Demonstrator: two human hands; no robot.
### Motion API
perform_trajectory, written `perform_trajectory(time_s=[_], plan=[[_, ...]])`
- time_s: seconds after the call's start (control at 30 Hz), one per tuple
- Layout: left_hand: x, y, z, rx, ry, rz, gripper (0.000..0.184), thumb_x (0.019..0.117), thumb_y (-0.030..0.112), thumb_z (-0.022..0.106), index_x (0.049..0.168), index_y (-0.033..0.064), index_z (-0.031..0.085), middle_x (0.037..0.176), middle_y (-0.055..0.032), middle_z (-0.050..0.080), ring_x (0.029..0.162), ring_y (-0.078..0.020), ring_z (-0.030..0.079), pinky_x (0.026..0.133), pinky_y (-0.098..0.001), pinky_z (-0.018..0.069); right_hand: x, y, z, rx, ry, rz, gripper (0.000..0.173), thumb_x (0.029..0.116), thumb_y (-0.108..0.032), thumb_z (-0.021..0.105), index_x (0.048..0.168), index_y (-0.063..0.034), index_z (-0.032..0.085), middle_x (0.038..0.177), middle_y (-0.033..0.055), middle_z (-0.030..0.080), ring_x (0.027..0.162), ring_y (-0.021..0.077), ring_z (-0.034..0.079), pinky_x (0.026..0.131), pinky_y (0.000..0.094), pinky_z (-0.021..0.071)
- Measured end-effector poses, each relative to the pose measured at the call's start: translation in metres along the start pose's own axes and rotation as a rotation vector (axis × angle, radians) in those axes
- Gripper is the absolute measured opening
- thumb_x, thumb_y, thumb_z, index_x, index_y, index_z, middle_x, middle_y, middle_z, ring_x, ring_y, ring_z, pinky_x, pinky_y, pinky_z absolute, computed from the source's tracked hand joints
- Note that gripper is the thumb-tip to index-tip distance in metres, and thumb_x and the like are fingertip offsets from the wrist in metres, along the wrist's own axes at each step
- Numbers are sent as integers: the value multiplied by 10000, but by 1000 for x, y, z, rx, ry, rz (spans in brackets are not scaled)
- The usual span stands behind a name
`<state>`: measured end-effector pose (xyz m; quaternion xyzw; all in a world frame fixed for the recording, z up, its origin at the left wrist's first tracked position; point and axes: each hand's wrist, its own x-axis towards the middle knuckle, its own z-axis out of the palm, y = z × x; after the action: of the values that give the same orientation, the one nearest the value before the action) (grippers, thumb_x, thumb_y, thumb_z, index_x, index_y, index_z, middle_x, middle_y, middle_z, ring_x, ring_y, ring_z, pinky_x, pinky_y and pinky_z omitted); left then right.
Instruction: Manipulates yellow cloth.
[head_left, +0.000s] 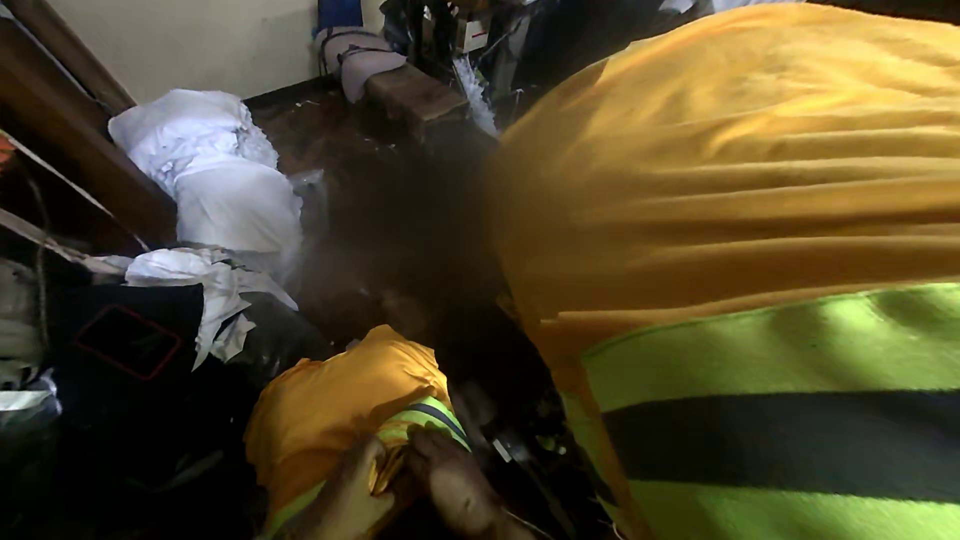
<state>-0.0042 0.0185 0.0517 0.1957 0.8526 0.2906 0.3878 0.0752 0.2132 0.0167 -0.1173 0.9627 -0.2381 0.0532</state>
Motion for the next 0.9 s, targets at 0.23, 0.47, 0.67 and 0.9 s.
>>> perform_trajectory(time_s=[0.23,0.47,0.67,0.9], plan=[[-23,53,-35,-57,-46,-104,334,925,35,684,1231,-72,606,1315,-273,586,1244,-373,573,1061,-475,465,0,0,8,-9,57,-1,223,930,-47,644,1124,-69,752,1317,155,681,1231,334,657,1014,476,559],[-14,30,-23,-56,-54,-51,374,909,88,716,1235,-60,606,1300,-261,594,1231,-361,581,1058,-474,473,10,0,-8,314,-162,183,182,957,-158,649,1068,-71,764,1300,112,681,1258,277,621,1065,466,513],[-2,15,-11,-5,-30,-76,390,894,122,724,1249,6,614,1296,-199,615,1207,-311,609,1031,-453,510,13,0,3,389,-63,250,206,965,-157,629,1089,-59,761,1275,127,695,1273,275,610,1115,437,472],[1,11,-20,-232,43,-111,295,879,71,728,1153,6,642,1193,-190,661,1123,-285,636,966,-468,523,-2,10,9,-10,3,-114,181,912,-98,694,1061,-166,769,1312,133,677,1254,331,631,1016,494,555]])
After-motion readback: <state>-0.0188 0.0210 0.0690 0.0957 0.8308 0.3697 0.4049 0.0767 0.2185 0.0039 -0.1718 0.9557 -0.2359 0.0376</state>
